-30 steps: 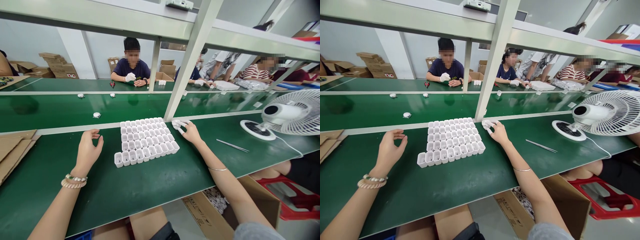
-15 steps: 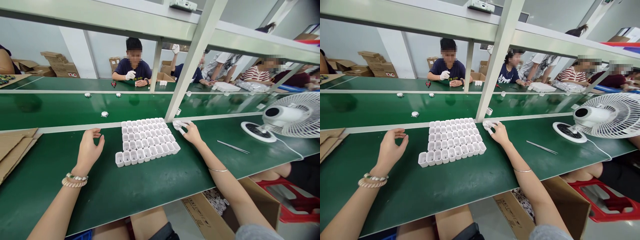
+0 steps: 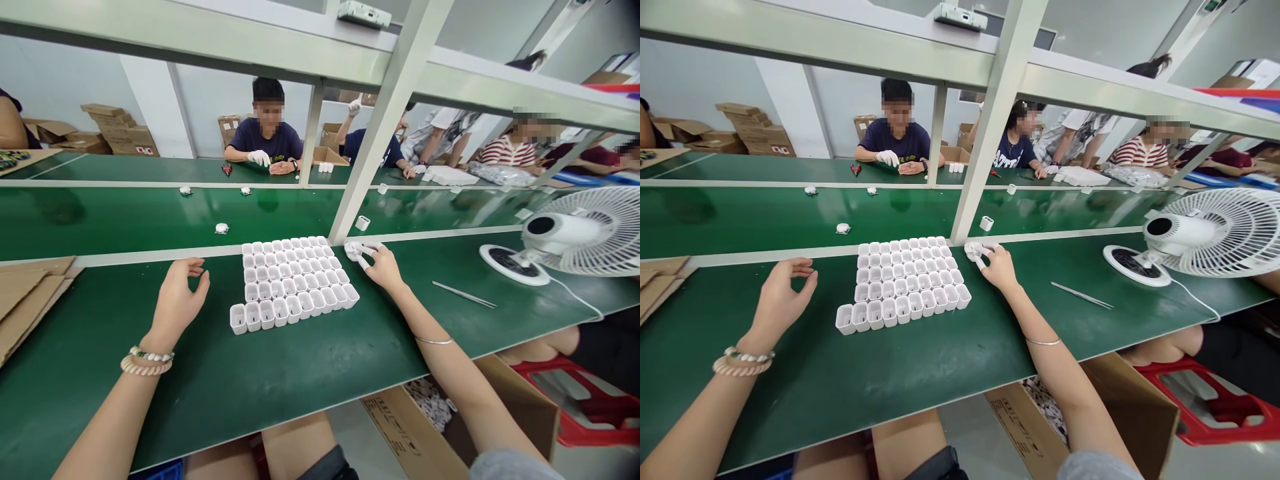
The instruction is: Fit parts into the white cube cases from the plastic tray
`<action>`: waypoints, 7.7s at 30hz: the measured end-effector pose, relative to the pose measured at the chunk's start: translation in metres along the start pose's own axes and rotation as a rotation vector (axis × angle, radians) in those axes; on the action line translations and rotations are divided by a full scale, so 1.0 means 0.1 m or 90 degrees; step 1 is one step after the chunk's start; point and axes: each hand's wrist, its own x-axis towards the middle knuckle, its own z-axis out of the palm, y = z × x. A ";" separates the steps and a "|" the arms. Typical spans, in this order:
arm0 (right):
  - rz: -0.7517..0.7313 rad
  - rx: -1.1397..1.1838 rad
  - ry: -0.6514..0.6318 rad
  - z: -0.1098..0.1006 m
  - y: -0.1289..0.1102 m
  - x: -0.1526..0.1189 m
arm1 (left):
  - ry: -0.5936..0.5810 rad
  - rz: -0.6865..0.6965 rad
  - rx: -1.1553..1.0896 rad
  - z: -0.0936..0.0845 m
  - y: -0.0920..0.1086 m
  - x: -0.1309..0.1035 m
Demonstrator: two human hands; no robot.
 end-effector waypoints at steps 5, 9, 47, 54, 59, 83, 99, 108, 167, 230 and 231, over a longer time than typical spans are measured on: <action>-0.001 0.023 -0.008 0.01 -0.01 0.00 | -0.048 0.029 -0.020 -0.04 0.02 0.01; 0.018 0.039 -0.009 0.02 0.00 0.00 | -0.240 0.045 -0.088 -0.12 0.03 0.02; -0.013 0.018 0.025 0.05 -0.04 -0.01 | -0.594 -0.029 -0.169 -0.06 0.12 -0.15; -0.036 0.042 0.047 0.03 -0.07 -0.02 | -0.595 -0.019 -0.149 -0.06 0.14 -0.13; -0.025 0.079 0.158 -0.11 -0.28 0.03 | -0.567 -0.008 -0.159 -0.05 0.13 -0.15; -0.003 0.149 -0.396 0.67 -1.49 2.08 | -0.220 0.081 -0.295 -0.13 0.22 -0.15; -0.314 0.547 -0.057 -0.89 -2.55 0.50 | -0.045 0.263 -0.152 -0.04 0.49 -0.31; -0.356 0.479 -0.023 -0.87 -2.56 0.41 | 0.004 0.272 -0.114 -0.06 0.49 -0.32; -0.496 0.488 -0.045 -0.75 -2.60 0.27 | 0.100 0.254 -0.120 -0.08 0.65 -0.42; -0.076 -0.034 -0.128 -0.27 -0.03 0.12 | 0.009 -0.099 0.138 -0.08 -0.06 -0.08; -0.066 -0.035 -0.136 -0.27 -0.03 0.12 | 0.007 -0.101 0.138 -0.08 -0.07 -0.08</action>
